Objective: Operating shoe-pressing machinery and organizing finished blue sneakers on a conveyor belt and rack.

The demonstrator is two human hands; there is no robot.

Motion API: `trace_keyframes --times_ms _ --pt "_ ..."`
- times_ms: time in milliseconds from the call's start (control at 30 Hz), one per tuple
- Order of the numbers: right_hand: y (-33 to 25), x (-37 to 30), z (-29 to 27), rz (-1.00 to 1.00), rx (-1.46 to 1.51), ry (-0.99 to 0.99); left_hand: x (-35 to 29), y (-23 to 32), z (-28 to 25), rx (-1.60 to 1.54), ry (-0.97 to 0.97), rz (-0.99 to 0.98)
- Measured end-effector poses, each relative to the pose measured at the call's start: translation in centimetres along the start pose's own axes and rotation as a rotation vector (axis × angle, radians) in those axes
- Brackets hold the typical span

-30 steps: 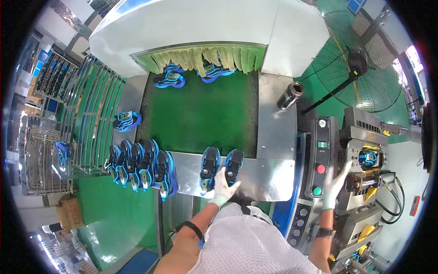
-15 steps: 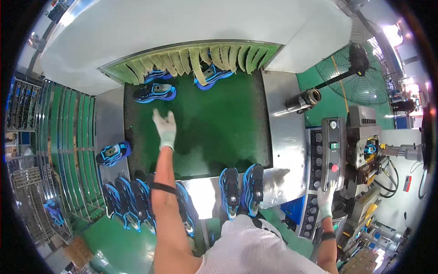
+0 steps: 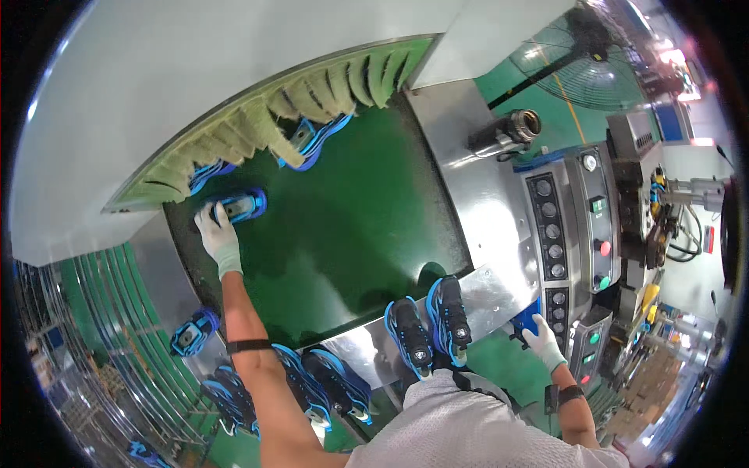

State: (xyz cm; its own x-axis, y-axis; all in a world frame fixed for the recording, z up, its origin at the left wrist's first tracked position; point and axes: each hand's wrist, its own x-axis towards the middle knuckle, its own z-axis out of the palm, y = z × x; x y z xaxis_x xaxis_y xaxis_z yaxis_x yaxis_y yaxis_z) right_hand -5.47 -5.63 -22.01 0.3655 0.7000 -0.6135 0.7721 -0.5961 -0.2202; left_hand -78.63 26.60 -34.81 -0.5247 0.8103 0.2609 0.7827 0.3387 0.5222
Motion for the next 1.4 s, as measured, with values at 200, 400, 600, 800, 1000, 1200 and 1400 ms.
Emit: trace_keyframes --times_ms 200,400,600,800,1000,1200,1400 --pt "-9.9 -2.9 -0.4 -0.354 0.085 -0.006 -8.3 5.9 -1.6 -0.180 -0.215 0.197" --pt "-15.1 -6.7 -1.6 -0.662 0.293 0.184 -17.8 21.3 -5.1 -0.386 -0.627 0.412" --pt "-13.6 -8.2 -5.4 -0.472 0.297 0.283 -32.8 43.9 -9.9 -0.602 -0.934 1.048" --pt "0.8 -13.7 -10.0 -0.204 0.876 0.636 -45.9 59.1 -14.9 -0.853 -1.184 1.422" --pt "14.5 -22.9 -9.6 -0.147 1.881 0.466 -57.0 71.7 -18.4 -1.204 -0.931 1.659" --pt "24.8 -29.3 -7.4 -0.304 2.233 0.808 -72.1 79.3 -13.6 -1.013 -1.490 1.257" --pt "30.3 -30.8 -3.7 -0.103 2.275 1.205 -88.3 88.7 -3.9 -0.497 -1.339 1.216"
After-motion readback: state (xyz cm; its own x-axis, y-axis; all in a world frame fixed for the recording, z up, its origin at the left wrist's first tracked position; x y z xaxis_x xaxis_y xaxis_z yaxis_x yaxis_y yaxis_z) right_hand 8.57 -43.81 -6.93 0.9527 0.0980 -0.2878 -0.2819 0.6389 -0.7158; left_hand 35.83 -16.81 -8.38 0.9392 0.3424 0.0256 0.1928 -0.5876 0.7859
